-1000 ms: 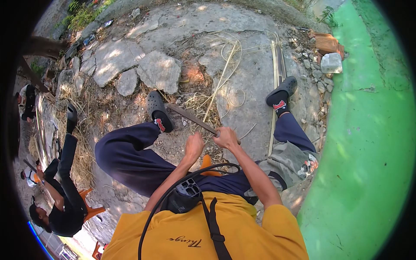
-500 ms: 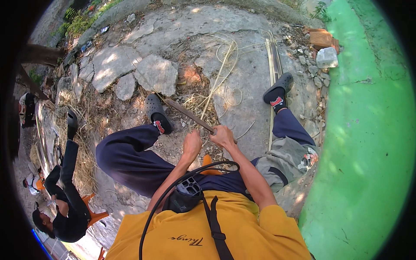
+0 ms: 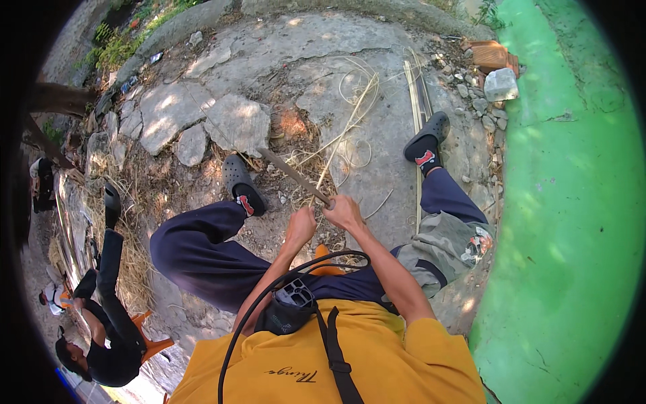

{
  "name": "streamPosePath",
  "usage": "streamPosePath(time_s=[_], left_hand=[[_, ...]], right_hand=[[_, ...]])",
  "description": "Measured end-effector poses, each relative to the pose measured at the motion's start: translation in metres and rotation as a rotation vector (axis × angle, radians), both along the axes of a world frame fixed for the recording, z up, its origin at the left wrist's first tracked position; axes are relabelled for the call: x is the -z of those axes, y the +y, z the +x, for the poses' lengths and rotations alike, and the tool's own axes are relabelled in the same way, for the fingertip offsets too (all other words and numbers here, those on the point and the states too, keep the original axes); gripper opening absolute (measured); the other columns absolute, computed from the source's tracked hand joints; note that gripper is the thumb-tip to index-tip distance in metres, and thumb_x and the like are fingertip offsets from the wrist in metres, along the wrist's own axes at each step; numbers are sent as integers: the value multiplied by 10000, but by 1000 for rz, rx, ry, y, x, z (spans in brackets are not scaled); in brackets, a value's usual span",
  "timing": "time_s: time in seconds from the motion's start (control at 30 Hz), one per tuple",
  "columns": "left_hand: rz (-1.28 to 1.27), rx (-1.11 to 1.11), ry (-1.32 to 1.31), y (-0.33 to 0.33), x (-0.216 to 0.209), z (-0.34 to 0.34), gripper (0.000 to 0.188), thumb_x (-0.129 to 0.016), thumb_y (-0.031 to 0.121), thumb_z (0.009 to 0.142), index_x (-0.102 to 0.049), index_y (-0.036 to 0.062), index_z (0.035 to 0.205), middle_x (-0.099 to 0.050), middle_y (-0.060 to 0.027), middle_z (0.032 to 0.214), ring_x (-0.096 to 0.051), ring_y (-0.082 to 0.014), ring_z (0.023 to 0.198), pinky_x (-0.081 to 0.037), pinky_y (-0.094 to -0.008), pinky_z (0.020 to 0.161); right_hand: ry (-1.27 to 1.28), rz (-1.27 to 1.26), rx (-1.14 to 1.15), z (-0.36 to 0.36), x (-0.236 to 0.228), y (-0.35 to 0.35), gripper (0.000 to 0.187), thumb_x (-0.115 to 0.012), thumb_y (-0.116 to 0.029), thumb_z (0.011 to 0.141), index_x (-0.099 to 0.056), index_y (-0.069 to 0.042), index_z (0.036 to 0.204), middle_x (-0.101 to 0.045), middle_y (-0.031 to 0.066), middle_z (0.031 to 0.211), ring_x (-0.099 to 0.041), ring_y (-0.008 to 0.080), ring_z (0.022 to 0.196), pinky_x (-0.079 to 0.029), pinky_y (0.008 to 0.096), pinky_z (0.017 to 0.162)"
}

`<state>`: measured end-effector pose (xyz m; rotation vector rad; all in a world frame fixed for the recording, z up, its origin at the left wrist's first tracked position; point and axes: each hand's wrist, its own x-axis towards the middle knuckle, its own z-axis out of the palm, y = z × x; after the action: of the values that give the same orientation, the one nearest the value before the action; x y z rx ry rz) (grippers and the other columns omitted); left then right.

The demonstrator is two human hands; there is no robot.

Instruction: The person sharpens a knife on a stone and then splits and thins bamboo strips by hand while seated outdoors.

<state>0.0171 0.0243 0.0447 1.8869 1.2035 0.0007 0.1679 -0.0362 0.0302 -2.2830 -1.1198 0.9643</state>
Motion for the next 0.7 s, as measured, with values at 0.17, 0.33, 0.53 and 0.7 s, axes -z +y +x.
streamPosePath(time_s=[0.17, 0.33, 0.53, 0.7], left_hand=[[25, 35, -18, -14, 20, -4, 397, -443, 220, 1011, -643, -82, 849, -640, -318, 789, -629, -511, 770, -488, -576, 724], [-148, -6, -56, -3, 24, -3, 411, -443, 261, 1017, -642, -65, 866, -636, -315, 806, -632, -494, 802, -477, -567, 738], [-275, -13, -16, -12, 12, -5, 440, -418, 308, 1027, -640, -50, 899, -641, -295, 830, -629, -481, 829, -474, -541, 750], [-237, 8, -73, -10, 28, -5, 444, -419, 323, 1035, -613, -19, 830, -601, -218, 714, -577, -381, 683, -452, -492, 669]], right_hand=[[-11, -70, 38, 17, 26, -6, 359, -685, -330, 722, -763, -89, 977, -687, 207, 732, -676, 409, 754, -535, 473, 709], [16, -71, 122, 25, 28, -4, 351, -675, -325, 731, -759, -84, 972, -687, 224, 756, -677, 417, 780, -535, 478, 730], [0, -144, 49, 38, 32, -8, 344, -689, -313, 710, -753, -92, 965, -702, 237, 863, -680, 421, 860, -545, 468, 777], [-49, -160, 110, 70, 44, -1, 359, -697, -331, 710, -759, -87, 966, -703, 242, 863, -680, 425, 874, -546, 465, 779]])
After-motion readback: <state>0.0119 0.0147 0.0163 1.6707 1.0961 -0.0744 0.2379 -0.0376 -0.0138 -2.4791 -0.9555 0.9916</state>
